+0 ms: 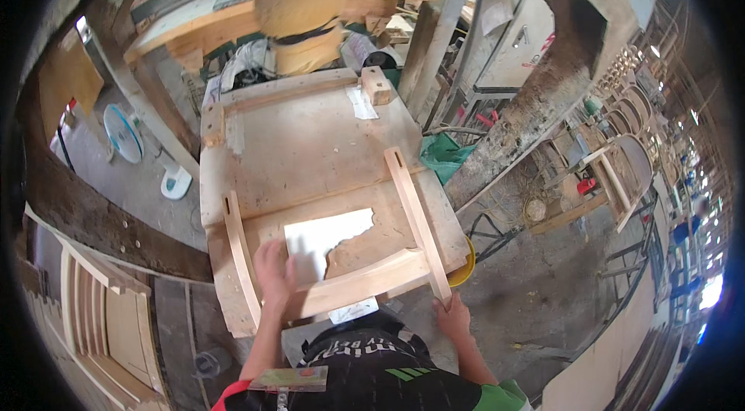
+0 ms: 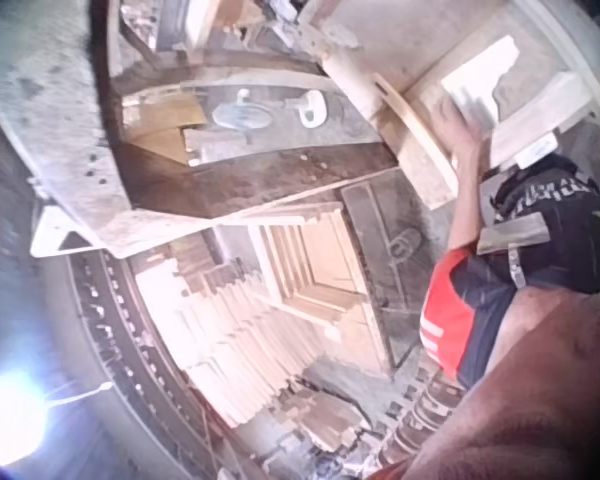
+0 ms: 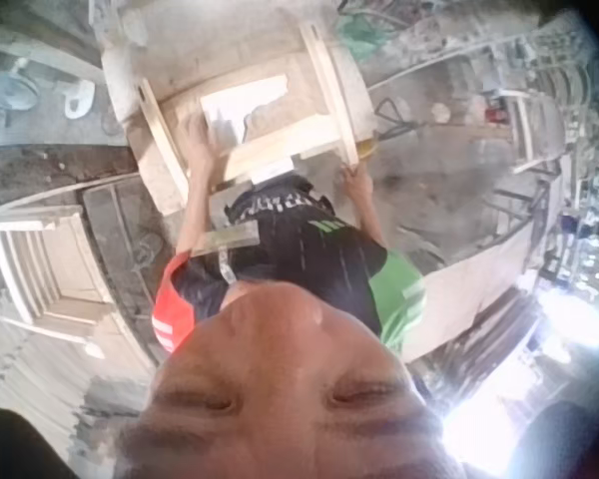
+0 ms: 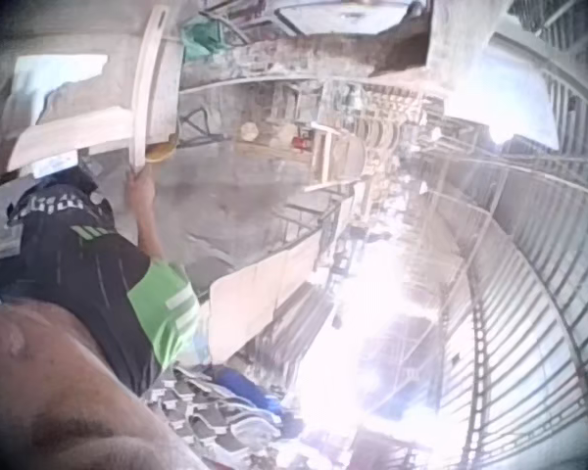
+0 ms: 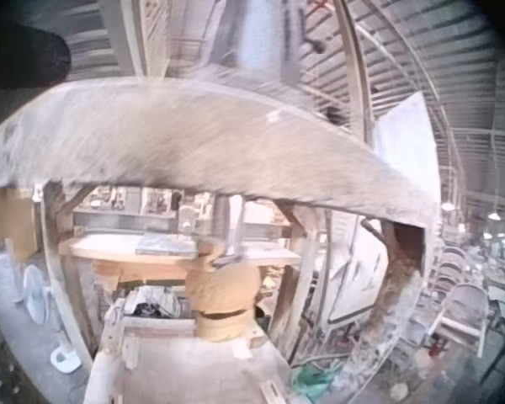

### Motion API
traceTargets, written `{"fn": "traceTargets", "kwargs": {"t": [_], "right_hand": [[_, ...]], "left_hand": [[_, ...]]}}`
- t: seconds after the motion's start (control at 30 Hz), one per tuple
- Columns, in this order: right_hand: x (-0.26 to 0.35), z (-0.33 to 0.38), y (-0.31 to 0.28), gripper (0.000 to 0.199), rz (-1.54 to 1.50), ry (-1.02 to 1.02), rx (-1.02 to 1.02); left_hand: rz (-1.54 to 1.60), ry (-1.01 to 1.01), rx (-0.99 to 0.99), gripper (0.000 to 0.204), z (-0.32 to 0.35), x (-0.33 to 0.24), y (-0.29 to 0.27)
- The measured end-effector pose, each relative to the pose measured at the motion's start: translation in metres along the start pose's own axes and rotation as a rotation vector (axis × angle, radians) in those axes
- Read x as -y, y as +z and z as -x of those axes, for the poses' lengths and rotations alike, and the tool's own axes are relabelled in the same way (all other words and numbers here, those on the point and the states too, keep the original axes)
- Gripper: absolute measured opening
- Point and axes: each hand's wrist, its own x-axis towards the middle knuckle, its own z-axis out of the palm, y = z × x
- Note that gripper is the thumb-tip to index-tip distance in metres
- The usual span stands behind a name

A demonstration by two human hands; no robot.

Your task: The person assembles wooden chair frames by attaching curved backrest pieces to the frame, then moves the assembled units between workstations. They handle multiple chair frames and backrests, positioning and securing them by hand.

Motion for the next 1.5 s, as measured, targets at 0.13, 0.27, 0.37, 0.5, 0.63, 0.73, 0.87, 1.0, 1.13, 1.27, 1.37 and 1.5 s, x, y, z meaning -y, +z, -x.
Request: {"fn": "traceTargets", "kwargs": {"t": [0.13, 0.27, 0.37, 0.5, 0.63, 0.73, 0.87, 1.0, 1.13, 1.27, 1.37, 1.5], "right_hand": [[-0.012, -0.010, 0.007, 0.058, -0.030, -0.096, -0.020], [-0.024, 0.004, -0.006, 0.055, -0.158, -0.115, -0.035], [-0.031, 0.008, -0.012, 0.055, -0.171, -0.164, -0.032], [-0.035, 0.016, -0.007, 0.058, -0.324, -0.236, -0.081], [-0.061, 0.087, -0.027, 0.062, -0.284, -0.231, -0.325], [-0.154, 0.174, -0.047, 0.045, -0.527, -0.179, -0.500], [-0.267, 0.356, -0.114, 0.035, -0.515, 0.311, -0.737], [-0.293, 0.563, -0.187, 0.023, -0.271, 0.821, -1.602], [-0.220, 0.692, -0.220, 0.022, 0.516, 0.701, -2.252], [-0.181, 0.766, -0.229, 0.029, 0.906, 1.065, -2.312], [-0.186, 0.797, -0.231, 0.037, 0.283, 1.014, -2.161], [-0.199, 0.815, -0.262, 0.044, 0.371, 0.836, -2.115]], "left_hand": [[-0.151, 0.016, -0.049, 0.034, 0.045, 0.022, -0.062], [-0.153, -0.003, 0.046, 0.029, 0.058, -0.007, -0.062], [0.026, -0.039, 0.093, 0.028, 0.064, -0.036, -0.035], [0.137, 0.264, 0.143, 0.025, 0.068, -0.086, 0.022], [0.250, 0.539, 0.415, 0.031, 0.084, -0.164, 0.047], [0.394, 0.592, 0.636, 0.032, 0.123, -0.261, 0.061], [0.293, 0.713, 0.755, 0.034, 0.201, -0.322, 0.094], [0.590, 0.760, 1.060, 0.034, 0.300, -0.416, 0.095], [0.823, 0.883, 1.265, 0.021, 0.364, -0.443, 0.107], [0.788, 1.102, 1.414, 0.022, 0.404, -0.466, 0.082], [0.885, 1.143, 1.424, 0.018, 0.417, -0.472, 0.090], [0.845, 1.168, 1.422, 0.019, 0.414, -0.471, 0.097]]}}
